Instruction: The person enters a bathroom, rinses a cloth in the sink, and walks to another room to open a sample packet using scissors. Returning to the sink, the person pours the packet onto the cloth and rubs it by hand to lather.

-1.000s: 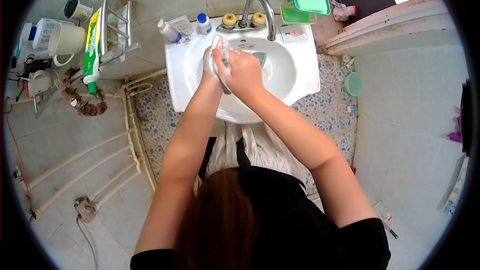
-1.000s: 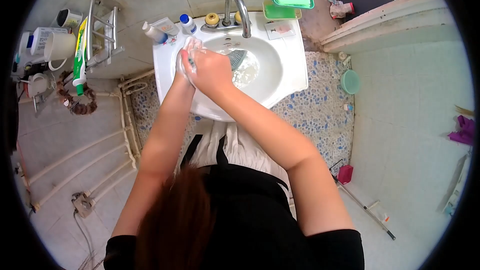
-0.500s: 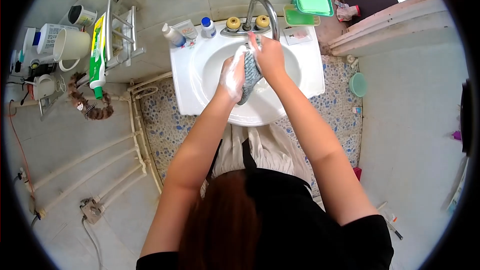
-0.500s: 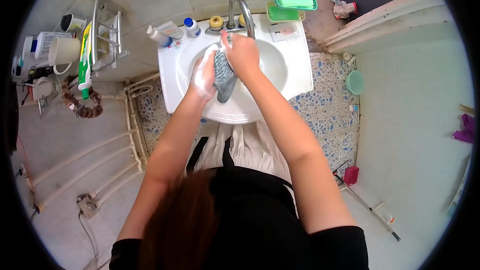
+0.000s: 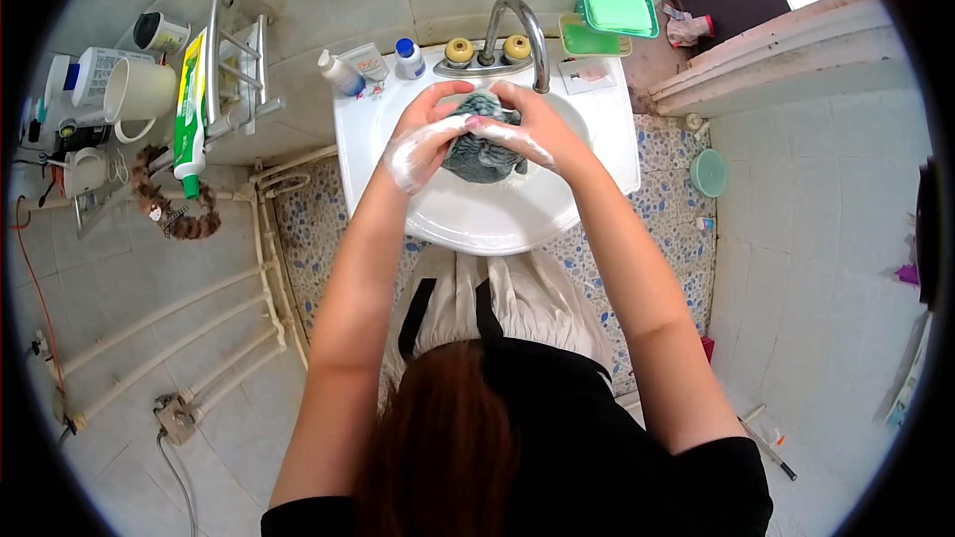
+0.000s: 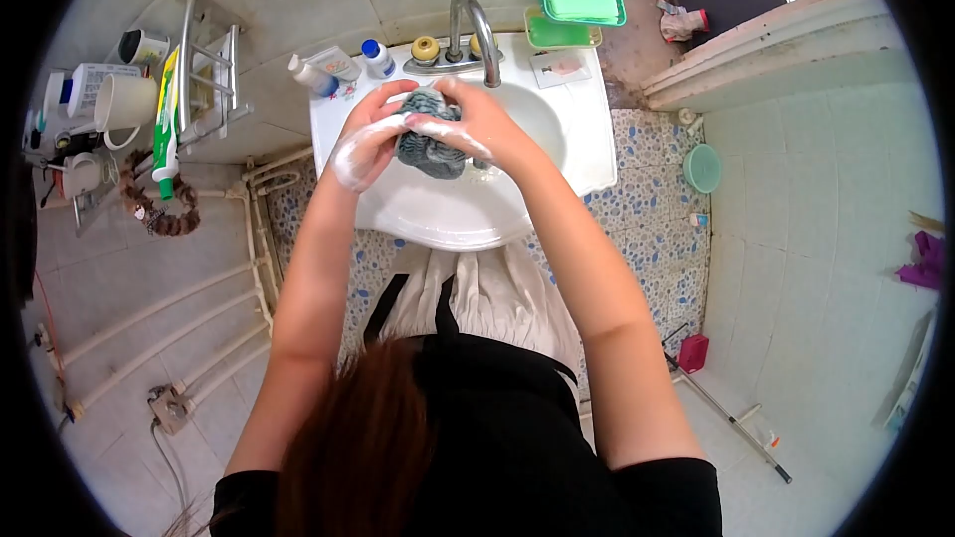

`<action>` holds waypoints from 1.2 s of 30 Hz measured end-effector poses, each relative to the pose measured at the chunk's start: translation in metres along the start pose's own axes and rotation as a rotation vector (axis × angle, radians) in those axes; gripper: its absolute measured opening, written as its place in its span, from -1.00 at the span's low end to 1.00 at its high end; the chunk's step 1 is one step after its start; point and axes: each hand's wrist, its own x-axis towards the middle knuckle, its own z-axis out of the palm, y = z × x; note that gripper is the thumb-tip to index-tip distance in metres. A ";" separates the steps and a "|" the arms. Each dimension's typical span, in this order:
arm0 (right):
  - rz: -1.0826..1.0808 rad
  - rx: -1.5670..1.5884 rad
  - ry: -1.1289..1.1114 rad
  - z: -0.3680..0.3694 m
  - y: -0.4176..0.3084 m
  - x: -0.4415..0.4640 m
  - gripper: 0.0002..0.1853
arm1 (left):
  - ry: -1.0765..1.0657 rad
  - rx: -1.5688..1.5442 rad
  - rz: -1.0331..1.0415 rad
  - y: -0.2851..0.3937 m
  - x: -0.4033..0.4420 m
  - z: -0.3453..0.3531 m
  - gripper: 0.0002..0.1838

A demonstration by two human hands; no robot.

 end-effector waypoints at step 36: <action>-0.466 -0.388 0.567 0.051 -0.020 -0.009 -0.68 | 0.425 -0.193 0.140 -0.027 0.011 0.036 -0.67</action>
